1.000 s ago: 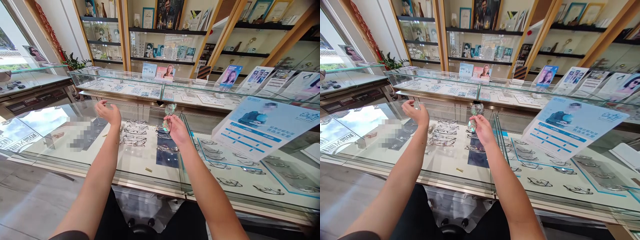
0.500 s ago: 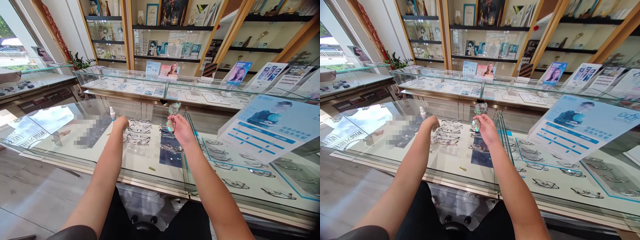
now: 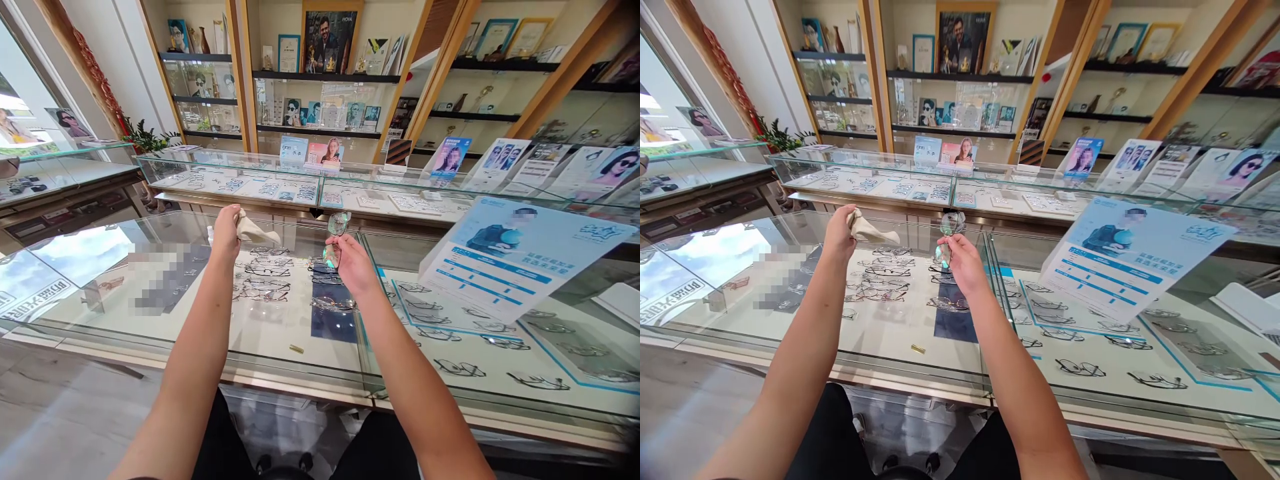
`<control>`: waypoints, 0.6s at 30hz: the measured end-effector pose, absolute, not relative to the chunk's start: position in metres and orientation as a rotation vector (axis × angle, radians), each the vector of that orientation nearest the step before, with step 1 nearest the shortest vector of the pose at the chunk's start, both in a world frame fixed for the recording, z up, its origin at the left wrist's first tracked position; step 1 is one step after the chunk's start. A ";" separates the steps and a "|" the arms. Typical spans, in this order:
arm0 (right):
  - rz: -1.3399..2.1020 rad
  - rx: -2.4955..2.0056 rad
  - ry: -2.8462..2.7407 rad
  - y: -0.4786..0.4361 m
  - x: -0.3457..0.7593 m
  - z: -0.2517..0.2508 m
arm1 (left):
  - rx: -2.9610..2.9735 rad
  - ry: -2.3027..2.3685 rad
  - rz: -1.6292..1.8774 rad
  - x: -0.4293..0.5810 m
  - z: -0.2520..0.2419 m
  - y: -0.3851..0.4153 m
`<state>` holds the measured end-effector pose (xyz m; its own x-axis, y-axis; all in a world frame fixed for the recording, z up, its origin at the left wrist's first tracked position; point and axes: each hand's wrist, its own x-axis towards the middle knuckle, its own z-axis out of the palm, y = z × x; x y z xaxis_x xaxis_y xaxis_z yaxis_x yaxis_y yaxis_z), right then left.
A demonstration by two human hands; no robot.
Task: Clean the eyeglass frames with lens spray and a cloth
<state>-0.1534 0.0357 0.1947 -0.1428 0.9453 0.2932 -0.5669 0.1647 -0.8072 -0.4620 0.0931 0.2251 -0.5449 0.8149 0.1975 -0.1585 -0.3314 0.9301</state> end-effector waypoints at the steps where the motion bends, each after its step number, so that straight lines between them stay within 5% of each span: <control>1: 1.409 -0.486 -1.021 0.036 -0.153 0.195 | 0.897 1.065 1.871 -0.451 0.227 0.089; 8: 1.389 -0.478 -0.995 0.034 -0.152 0.199 | 0.937 0.683 1.385 -0.379 0.214 0.064; 18: 1.321 -0.516 -1.044 0.033 -0.155 0.200 | 0.921 0.671 1.202 -0.346 0.199 0.055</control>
<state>-0.1553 0.0329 0.2001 -0.0875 0.9430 0.3210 -0.5301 0.2288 -0.8165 -0.3462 0.0551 0.1992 0.2499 0.9677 0.0345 -0.4783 0.0924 0.8733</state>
